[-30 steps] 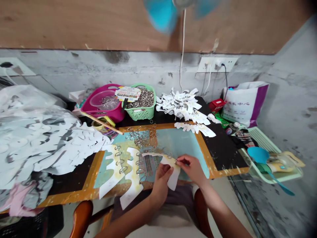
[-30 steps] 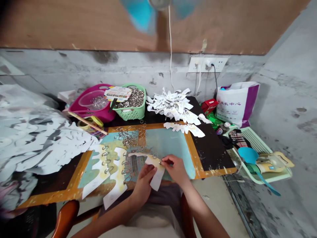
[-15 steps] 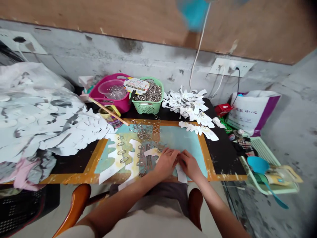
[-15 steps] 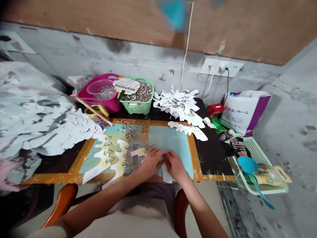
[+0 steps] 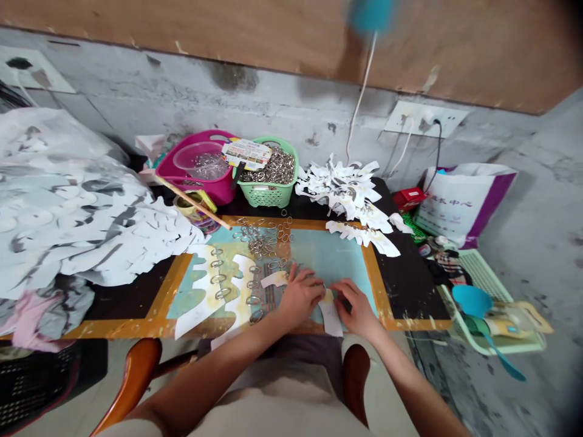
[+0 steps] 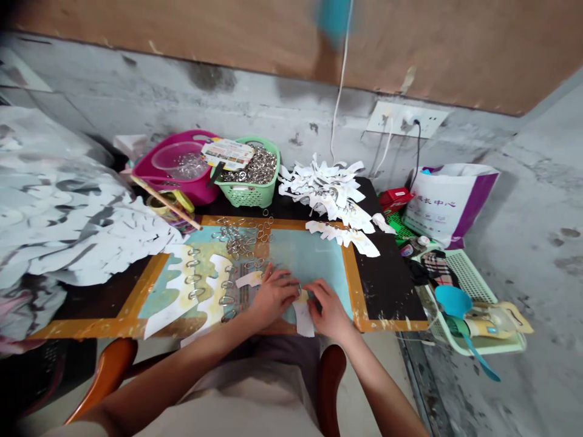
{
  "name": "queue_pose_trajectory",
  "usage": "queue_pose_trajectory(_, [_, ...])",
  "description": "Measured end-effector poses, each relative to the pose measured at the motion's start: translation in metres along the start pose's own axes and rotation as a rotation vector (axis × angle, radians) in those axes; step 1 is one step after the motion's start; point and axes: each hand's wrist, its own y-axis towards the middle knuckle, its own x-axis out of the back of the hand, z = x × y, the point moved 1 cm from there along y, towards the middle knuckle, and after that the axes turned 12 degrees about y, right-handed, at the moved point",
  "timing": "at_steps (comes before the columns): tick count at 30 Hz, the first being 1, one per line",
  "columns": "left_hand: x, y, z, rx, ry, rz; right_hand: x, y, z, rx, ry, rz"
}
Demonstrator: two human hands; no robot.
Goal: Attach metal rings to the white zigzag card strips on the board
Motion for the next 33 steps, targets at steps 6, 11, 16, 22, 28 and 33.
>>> queue_pose_trajectory(6, [0.003, -0.004, -0.006, -0.062, 0.121, -0.077, 0.003, 0.018, -0.010, 0.149, -0.158, 0.145])
queue_pose_trajectory(11, [0.003, -0.003, -0.001, -0.003, 0.036, -0.005, 0.002, 0.010, -0.011, 0.206, -0.271, 0.213])
queue_pose_trajectory(16, [0.003, -0.005, 0.000, 0.005, 0.056, 0.016, -0.003, -0.008, -0.008, 0.152, -0.297, 0.117])
queue_pose_trajectory(22, [0.005, -0.007, -0.003, -0.081, 0.105, -0.010, 0.003, -0.009, -0.001, 0.041, -0.039, -0.015])
queue_pose_trajectory(28, [0.005, -0.009, -0.006, -0.078, 0.112, 0.012, -0.003, -0.012, 0.001, 0.051, -0.033, 0.027])
queue_pose_trajectory(33, [0.024, -0.006, -0.005, -0.071, 0.019, 0.120, -0.009, -0.015, -0.001, 0.059, -0.155, 0.039])
